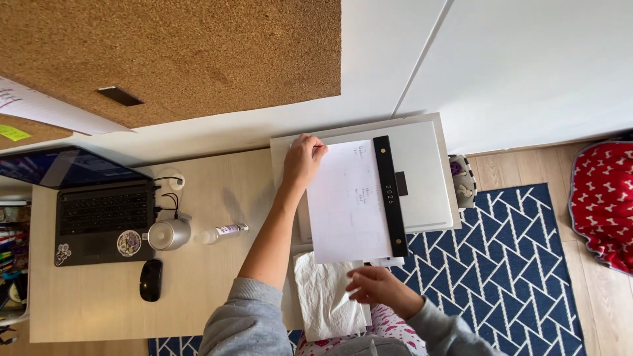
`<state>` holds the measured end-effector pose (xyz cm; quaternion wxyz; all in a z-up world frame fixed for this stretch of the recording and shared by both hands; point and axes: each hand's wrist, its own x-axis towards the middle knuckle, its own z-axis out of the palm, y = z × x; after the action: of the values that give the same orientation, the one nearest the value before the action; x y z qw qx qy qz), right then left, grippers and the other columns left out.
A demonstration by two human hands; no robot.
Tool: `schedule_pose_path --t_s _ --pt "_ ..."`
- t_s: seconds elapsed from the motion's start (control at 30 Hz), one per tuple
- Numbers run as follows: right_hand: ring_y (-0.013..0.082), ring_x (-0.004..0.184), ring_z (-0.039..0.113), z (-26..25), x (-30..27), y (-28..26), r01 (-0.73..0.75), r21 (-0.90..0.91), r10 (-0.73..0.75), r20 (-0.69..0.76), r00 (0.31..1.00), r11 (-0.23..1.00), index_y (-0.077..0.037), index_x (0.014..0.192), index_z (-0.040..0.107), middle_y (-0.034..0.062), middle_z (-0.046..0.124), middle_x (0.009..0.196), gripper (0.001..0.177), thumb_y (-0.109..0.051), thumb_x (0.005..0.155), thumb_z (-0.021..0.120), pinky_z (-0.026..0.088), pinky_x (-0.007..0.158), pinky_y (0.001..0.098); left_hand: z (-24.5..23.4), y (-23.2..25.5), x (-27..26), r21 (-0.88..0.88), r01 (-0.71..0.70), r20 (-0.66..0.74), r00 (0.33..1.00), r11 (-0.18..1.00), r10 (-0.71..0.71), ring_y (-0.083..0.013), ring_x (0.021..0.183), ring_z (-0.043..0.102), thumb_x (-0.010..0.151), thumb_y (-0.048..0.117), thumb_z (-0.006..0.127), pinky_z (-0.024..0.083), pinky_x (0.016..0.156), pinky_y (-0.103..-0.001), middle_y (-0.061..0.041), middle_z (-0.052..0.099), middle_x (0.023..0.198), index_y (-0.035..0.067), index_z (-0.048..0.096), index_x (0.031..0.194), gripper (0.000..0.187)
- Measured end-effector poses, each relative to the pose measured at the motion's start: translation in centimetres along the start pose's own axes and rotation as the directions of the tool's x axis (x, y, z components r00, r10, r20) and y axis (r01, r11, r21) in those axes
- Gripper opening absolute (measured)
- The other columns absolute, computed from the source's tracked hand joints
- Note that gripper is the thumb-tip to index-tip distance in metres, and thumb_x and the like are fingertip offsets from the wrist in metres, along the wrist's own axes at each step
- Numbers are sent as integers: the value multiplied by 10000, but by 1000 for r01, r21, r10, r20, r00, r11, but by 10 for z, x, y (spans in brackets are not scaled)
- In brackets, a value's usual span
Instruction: The person wipes a small shelf with a paper towel, attaches a calendar to a laptop using magnetic strips, and organizes various items including a phone case and stationery in a desk caddy.
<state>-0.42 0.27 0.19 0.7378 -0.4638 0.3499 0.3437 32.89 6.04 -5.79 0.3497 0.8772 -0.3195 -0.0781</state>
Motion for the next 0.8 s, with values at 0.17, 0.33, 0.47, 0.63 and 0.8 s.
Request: schedule_pose_path --t_s 0.17,0.33,0.47,0.63,0.8 --pt "217 861 781 -96 33 -54 521 -789 -870 -33 492 325 -101 1259 689 89 780 1023 316 -206 970 617 651 692 307 -13 15 -18 154 -34 -92 995 987 48 -286 940 609 905 249 755 528 762 -439 -28 625 976 151 679 889 125" --pt "285 1359 572 -152 79 -148 28 -980 -936 196 291 -196 -129 1338 676 60 626 1404 374 -147 967 636 531 1021 421 -9 23 -30 293 -96 -120 983 951 136 -260 942 667 915 263 750 569 777 -455 21 586 1035 169 692 945 114" --pt "276 1358 559 -158 105 -153 6 -955 -912 286 294 -298 -109 1335 667 38 598 1415 387 -110 949 645 549 1009 414 7 29 -39 244 -126 -118 980 962 158 -241 883 686 923 237 724 568 725 -395 29 584 963 188 658 918 82" --pt "284 1324 572 -160 111 -148 5 -970 -928 232 292 -241 -125 1364 646 21 579 1431 419 -121 945 631 549 1010 425 6 57 -54 165 -141 -85 984 976 157 -188 796 682 983 219 687 566 700 -323 5 577 896 161 690 886 113" --pt "254 1280 583 -163 111 -149 8 -972 -931 227 286 -234 -153 1378 638 -13 579 1419 454 -153 924 650 580 952 400 11 79 -74 168 -250 -103 958 953 269 -177 742 694 939 217 728 567 650 -301 38 542 837 179 679 832 123"
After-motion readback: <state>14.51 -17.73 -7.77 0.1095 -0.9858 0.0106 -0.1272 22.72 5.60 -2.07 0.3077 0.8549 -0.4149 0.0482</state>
